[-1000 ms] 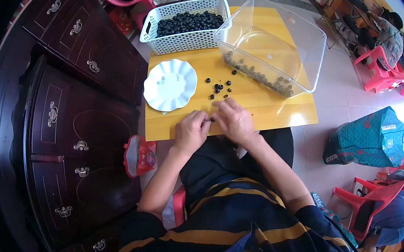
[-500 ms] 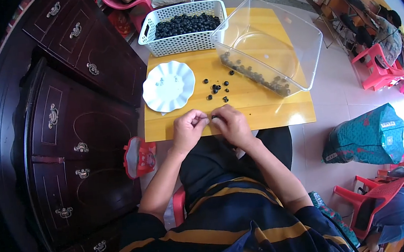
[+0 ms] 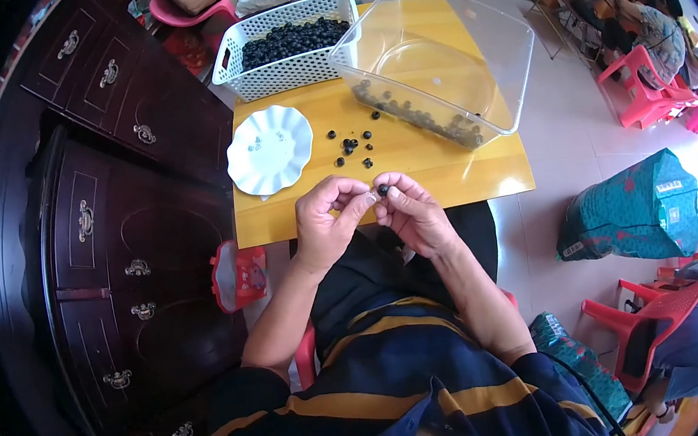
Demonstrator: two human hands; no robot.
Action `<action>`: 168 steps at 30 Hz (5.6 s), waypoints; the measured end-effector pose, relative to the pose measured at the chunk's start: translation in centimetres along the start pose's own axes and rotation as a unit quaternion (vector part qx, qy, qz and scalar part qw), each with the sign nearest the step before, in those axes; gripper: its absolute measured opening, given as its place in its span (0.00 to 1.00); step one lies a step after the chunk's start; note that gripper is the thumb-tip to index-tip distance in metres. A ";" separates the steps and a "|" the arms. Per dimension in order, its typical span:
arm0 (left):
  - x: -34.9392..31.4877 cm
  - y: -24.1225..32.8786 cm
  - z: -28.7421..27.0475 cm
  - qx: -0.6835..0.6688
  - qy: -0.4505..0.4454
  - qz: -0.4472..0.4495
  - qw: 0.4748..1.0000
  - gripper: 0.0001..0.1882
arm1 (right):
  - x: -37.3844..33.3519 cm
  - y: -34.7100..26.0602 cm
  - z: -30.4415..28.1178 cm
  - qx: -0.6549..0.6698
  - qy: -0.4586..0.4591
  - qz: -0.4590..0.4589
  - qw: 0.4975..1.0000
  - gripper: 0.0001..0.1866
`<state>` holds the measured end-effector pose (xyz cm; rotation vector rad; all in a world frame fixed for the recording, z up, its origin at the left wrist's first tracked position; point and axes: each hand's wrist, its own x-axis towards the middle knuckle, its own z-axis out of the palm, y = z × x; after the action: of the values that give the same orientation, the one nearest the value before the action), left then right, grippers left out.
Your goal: Manually inspecting and sorting small black seeds or fruits from a white basket into a transparent container at a workspace.
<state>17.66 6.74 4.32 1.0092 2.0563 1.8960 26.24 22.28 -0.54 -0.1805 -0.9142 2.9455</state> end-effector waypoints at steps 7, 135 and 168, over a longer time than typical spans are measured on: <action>0.5 0.9 1.1 0.069 -0.005 0.073 0.995 0.06 | -0.7 0.4 -0.3 0.046 -0.023 -0.014 0.999 0.13; 0.2 2.7 -0.5 0.106 -0.142 -0.063 0.982 0.09 | -1.9 0.1 -1.5 -0.092 -0.008 -0.003 0.996 0.09; -1.0 1.5 -2.0 0.049 -0.196 -0.083 0.976 0.11 | -1.4 -1.4 0.3 -0.193 -0.062 0.101 0.974 0.13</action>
<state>17.92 4.49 5.77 1.0907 1.9449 1.3937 27.60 23.15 0.65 -0.1087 -1.5712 2.9499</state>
